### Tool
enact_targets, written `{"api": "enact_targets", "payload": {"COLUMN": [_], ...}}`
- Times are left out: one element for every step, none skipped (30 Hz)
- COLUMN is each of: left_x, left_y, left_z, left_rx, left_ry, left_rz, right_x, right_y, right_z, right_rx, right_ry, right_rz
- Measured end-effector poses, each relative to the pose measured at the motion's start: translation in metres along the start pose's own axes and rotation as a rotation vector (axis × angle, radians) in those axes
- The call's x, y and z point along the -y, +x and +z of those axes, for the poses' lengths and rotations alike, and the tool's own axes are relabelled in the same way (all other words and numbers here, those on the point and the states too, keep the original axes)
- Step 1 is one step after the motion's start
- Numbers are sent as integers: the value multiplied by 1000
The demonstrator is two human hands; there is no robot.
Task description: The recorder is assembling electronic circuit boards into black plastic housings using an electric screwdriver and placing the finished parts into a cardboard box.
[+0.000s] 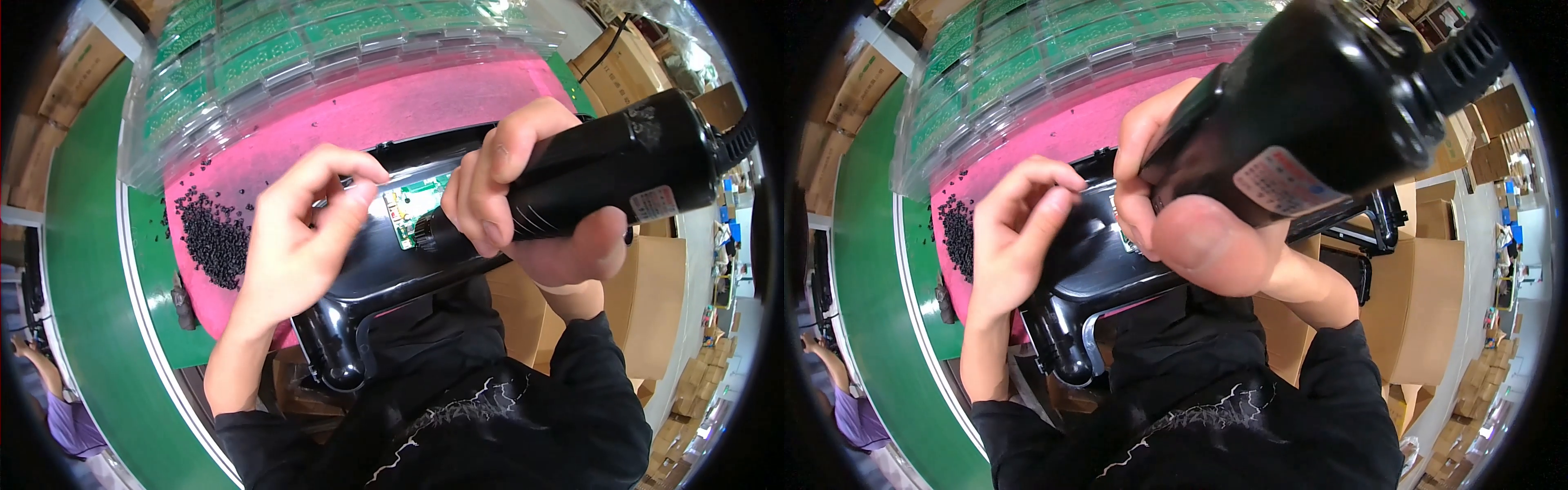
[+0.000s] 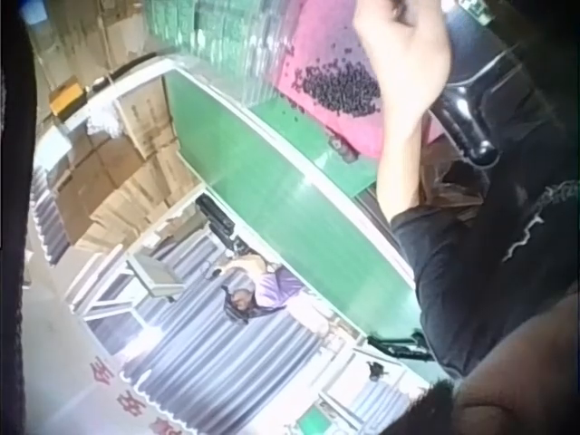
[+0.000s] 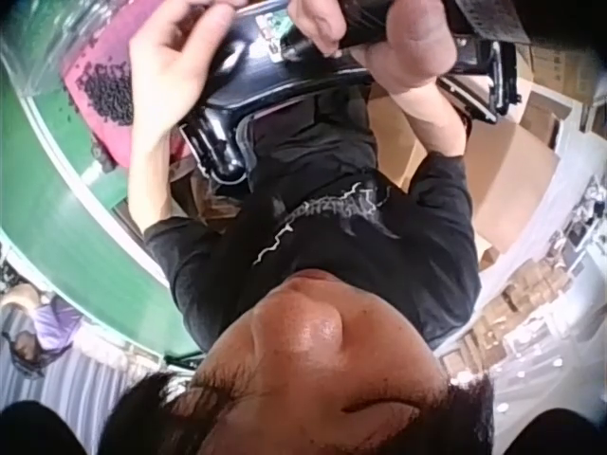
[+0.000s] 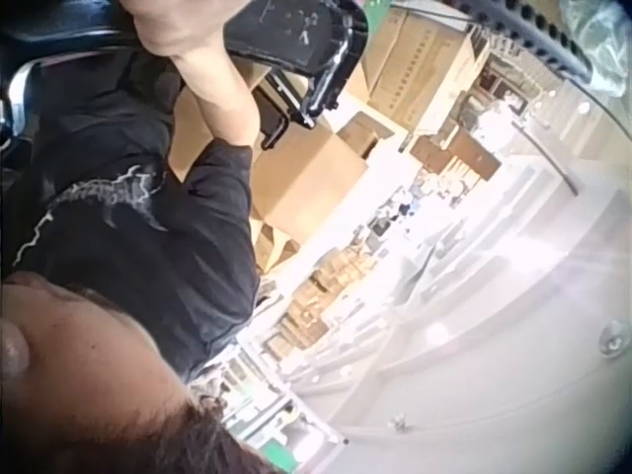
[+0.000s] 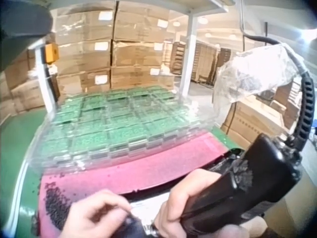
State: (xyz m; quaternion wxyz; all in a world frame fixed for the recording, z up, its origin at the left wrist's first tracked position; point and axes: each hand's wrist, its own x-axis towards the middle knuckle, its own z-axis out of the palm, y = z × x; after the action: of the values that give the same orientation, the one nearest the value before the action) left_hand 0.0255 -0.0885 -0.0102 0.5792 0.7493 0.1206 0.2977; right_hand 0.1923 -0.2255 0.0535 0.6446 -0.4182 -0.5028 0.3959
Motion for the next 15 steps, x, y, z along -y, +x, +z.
{"api": "enact_targets", "payload": {"left_x": [-19, -15, -10, -4, -1, -2, -1, 1, 3, 6, 6, 7, 9, 11, 11], "left_y": [1, 2, 4, 5, 6, 5, 5, 4, 4, 4, 4, 3, 3, 3, 4], "left_z": [0, -9, -10, -10, -13, -13, -14, -16, -18, -21, -25, -29, -33, -36, -34], "left_rx": [-42, -36, -81, -130, -158, -213, -237, -261, -287, -312, -327, -367, -362, -356, -350], "left_ry": [-232, -334, -577, -821, -944, -1036, -1094, -1151, -1201, -1251, -1281, -1303, -1324, -1347, -1348], "left_rz": [-224, -355, -370, -380, -402, -426, -393, -358, -292, -226, -179, -157, -156, -155, -154], "right_x": [0, -1, -4, -7, -11, -13, -13, -13, -12, -13, -13, -14, -15, -15, -15], "right_y": [0, 1, 3, 5, 4, 4, 4, 5, 5, 5, 5, 4, 4, 4, 3], "right_z": [0, 1, 2, 4, 8, 13, 17, 21, 24, 26, 27, 25, 21, 16, 14], "right_rx": [-7, -7, -4, 1, -35, -31, -40, -49, -58, -69, -80, -81, -35, 10, 55], "right_ry": [-51, -51, -28, -6, 9, 8, 16, 24, 32, 40, 48, 48, 32, 16, 0], "right_rz": [51, 53, 34, 16, 9, 11, 9, 6, 2, 0, -3, -4, 11, 26, 41]}}
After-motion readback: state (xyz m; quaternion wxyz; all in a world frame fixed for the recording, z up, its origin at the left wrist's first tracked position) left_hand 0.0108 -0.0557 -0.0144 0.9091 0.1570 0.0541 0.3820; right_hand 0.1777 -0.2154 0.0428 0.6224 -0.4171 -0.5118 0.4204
